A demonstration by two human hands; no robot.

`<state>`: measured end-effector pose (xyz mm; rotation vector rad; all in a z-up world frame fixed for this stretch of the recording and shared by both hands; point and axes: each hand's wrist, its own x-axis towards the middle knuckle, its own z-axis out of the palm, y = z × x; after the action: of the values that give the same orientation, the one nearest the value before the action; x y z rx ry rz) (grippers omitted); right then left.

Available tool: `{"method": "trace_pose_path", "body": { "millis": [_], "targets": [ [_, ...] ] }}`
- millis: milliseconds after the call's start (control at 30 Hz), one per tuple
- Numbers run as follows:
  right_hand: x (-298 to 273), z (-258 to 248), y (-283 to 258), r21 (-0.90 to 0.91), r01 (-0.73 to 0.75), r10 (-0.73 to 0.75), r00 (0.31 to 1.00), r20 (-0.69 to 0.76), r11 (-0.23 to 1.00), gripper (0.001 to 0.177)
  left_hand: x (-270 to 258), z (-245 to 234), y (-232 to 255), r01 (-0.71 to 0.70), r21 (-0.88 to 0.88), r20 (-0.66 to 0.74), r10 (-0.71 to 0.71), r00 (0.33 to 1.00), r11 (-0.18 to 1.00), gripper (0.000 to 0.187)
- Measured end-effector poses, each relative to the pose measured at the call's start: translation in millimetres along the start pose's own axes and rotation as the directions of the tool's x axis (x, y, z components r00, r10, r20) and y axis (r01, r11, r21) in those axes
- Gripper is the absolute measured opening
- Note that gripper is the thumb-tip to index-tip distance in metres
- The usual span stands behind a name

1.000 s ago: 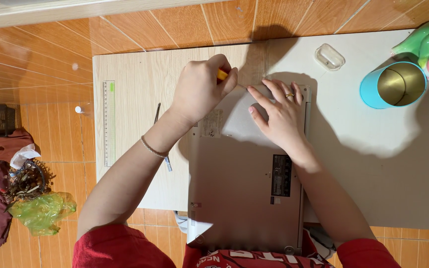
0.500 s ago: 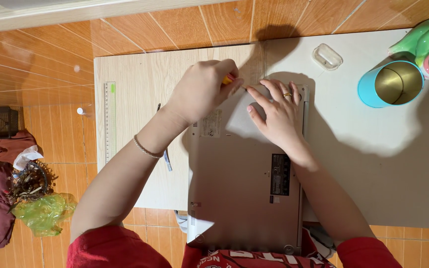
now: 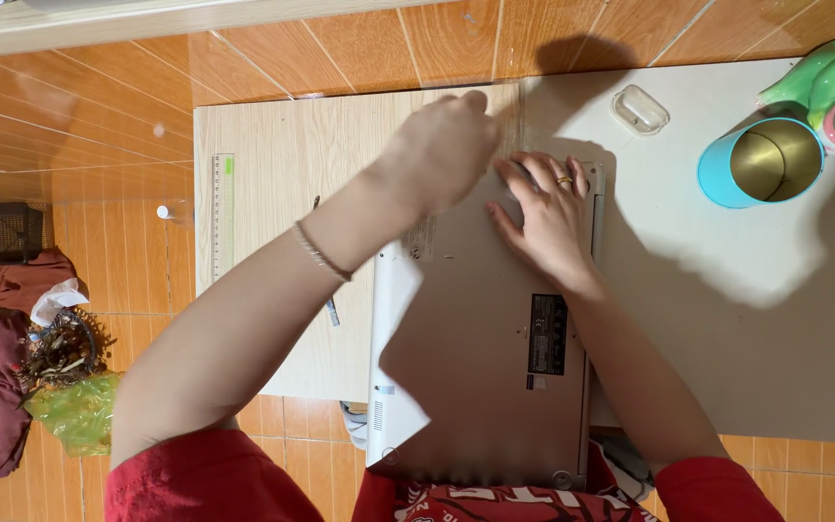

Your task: Unscrewing and prying open the bottom back cover of a laptop using a screwdriver.

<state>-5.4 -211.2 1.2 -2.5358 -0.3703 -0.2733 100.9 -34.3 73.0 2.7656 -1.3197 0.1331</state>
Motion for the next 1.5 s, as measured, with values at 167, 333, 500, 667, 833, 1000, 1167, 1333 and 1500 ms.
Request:
{"method": "trace_pose_path", "body": {
  "millis": [167,333,500,667,833,1000,1167,1333,1500],
  "targets": [
    [-4,11,6,-0.045,0.009,-0.011,0.999,-0.038,0.999,0.051,23,-37,23,0.177,0.035,0.223,-0.18,0.958,0.984,0.017],
    [0,10,7,-0.059,-0.007,0.005,0.999,-0.035,0.998,0.041,24,-20,17,-0.091,-0.097,-0.015,0.09,0.996,0.991,0.031],
    [25,10,26,0.015,-0.092,0.092,0.995,0.033,0.996,0.02,31,-52,24,0.2,0.057,0.368,-0.207,0.907,0.978,0.023],
    [44,42,48,-0.016,-0.182,0.179,0.976,-0.126,0.983,0.015,23,-35,17,0.002,-0.068,0.08,0.004,0.997,0.998,0.025],
    [49,53,44,-0.169,-0.146,0.112,0.975,-0.194,0.975,0.023,18,-37,18,0.241,0.018,0.401,-0.228,0.887,0.97,0.026],
    [62,82,64,-0.315,-0.19,0.157,0.979,-0.127,0.93,0.018,12,7,4,-0.107,0.064,-0.2,0.118,0.973,0.992,0.037],
    [66,71,62,-0.282,-0.203,0.199,0.979,-0.042,0.938,0.023,26,-34,21,0.111,0.002,0.231,-0.109,0.967,0.994,0.024],
    [67,49,40,-0.226,-0.138,0.107,0.983,-0.147,0.964,0.031,24,-11,14,-0.181,0.092,-0.357,0.202,0.912,0.979,0.027],
    [61,71,63,-0.286,-0.232,0.214,0.972,-0.094,0.93,0.037,34,-15,21,0.224,0.013,0.179,-0.222,0.958,0.975,0.023]
  ]
}}
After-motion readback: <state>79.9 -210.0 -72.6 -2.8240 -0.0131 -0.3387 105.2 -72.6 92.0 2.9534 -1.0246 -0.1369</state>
